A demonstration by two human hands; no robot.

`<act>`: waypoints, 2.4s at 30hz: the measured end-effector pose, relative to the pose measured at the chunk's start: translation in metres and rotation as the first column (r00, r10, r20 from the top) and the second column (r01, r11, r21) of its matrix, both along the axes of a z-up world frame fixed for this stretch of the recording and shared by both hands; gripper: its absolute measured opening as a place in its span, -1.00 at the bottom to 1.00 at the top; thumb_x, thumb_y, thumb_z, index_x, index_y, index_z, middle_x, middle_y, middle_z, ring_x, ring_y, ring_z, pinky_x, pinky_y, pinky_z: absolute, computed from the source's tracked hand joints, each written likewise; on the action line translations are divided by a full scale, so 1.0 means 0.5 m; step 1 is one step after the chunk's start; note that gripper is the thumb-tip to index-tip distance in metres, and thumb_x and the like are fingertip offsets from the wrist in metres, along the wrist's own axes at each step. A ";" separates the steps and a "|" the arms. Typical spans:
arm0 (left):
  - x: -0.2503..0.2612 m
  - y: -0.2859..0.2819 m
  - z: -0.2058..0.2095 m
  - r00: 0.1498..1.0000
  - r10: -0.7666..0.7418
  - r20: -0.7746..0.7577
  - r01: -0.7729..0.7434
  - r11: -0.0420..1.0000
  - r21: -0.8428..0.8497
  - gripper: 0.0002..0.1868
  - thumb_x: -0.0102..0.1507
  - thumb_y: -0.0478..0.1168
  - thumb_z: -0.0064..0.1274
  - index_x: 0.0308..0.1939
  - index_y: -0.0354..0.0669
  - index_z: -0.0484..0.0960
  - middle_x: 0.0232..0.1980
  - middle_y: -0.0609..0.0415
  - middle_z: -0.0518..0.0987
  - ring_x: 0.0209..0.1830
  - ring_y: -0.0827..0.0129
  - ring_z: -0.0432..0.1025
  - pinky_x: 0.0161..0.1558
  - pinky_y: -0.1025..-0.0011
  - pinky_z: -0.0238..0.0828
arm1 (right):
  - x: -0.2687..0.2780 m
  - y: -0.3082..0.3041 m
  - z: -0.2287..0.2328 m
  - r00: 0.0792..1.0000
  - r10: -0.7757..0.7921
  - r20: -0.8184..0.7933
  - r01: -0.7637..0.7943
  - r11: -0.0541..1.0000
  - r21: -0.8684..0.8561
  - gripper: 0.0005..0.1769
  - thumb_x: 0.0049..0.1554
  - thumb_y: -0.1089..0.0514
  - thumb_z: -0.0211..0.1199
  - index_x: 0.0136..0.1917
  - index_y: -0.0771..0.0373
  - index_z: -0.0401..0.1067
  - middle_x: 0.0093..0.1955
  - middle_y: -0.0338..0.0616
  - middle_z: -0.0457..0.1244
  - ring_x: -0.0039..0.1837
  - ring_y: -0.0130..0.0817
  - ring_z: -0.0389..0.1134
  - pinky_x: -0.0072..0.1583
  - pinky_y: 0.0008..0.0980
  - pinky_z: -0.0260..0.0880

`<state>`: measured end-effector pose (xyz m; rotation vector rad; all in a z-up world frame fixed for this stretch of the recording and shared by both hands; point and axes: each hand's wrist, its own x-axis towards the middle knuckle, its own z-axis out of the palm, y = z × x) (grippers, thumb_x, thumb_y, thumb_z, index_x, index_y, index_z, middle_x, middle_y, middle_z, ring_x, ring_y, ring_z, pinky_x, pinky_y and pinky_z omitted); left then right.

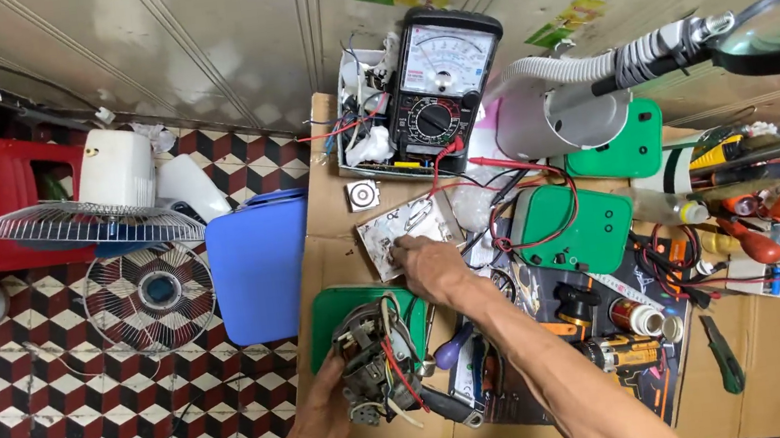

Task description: The person pours liquid from a plastic bottle onto a motor component and then uses a hammer to tap the part. They proceed to assemble the motor housing and use a cordless drill to tighten screws, completing the assembly of the electrical motor.

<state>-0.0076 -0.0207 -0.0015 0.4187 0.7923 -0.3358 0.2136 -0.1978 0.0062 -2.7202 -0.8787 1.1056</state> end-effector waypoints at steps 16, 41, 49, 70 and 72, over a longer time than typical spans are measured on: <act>0.022 -0.004 0.036 0.999 -0.023 -0.029 0.020 0.996 -0.089 0.01 0.03 0.03 0.35 0.49 -0.19 0.28 0.33 0.00 0.49 0.31 0.25 0.36 0.31 0.24 0.31 | 0.091 -0.082 -0.023 0.944 -0.144 0.297 0.131 0.989 0.064 -0.77 0.15 0.29 0.13 0.05 0.22 0.52 -0.12 0.13 0.41 -0.07 0.10 0.45 -0.01 0.02 0.45; 0.045 -0.018 0.081 1.000 -0.013 0.017 0.014 0.996 -0.093 0.01 0.03 0.02 0.36 0.50 -0.15 0.25 0.34 0.06 0.46 0.30 0.31 0.35 0.29 0.25 0.34 | 0.126 -0.071 -0.064 0.723 0.654 0.221 -0.600 0.754 -0.268 -0.73 0.15 0.25 0.15 0.14 0.24 0.45 -0.10 -0.13 0.42 -0.07 -0.22 0.48 -0.14 -0.20 0.47; 0.065 -0.017 0.111 0.999 -0.044 0.028 0.045 0.997 -0.055 0.00 0.02 0.03 0.33 0.48 -0.10 0.27 0.32 0.08 0.49 0.26 0.32 0.41 0.27 0.22 0.36 | 0.116 -0.114 0.050 0.921 0.060 0.385 -0.122 0.983 0.138 -0.51 -0.22 0.15 0.39 0.01 0.31 0.48 0.06 0.20 0.38 -0.07 0.08 0.45 -0.07 -0.01 0.45; 0.108 -0.086 0.151 0.987 -0.014 0.160 0.001 0.997 0.081 -0.46 0.22 -0.11 0.15 0.29 -0.04 0.45 0.07 0.16 0.55 0.04 0.40 0.45 0.03 0.30 0.45 | -0.101 0.037 0.514 0.957 -0.253 0.142 0.118 0.787 0.606 -0.76 0.12 0.25 0.29 0.09 0.23 0.55 -0.07 -0.04 0.35 -0.13 -0.17 0.41 -0.09 -0.24 0.41; 0.103 -0.092 0.136 0.985 -0.010 0.172 -0.007 0.995 0.099 -0.44 0.21 -0.09 0.17 0.27 -0.01 0.44 0.07 0.21 0.54 0.06 0.45 0.42 0.01 0.34 0.47 | -0.094 0.066 0.507 0.958 0.004 0.286 -0.091 0.952 0.292 -0.83 0.08 0.21 0.30 -0.04 0.24 0.57 -0.13 0.07 0.32 -0.08 0.06 0.38 -0.09 -0.05 0.36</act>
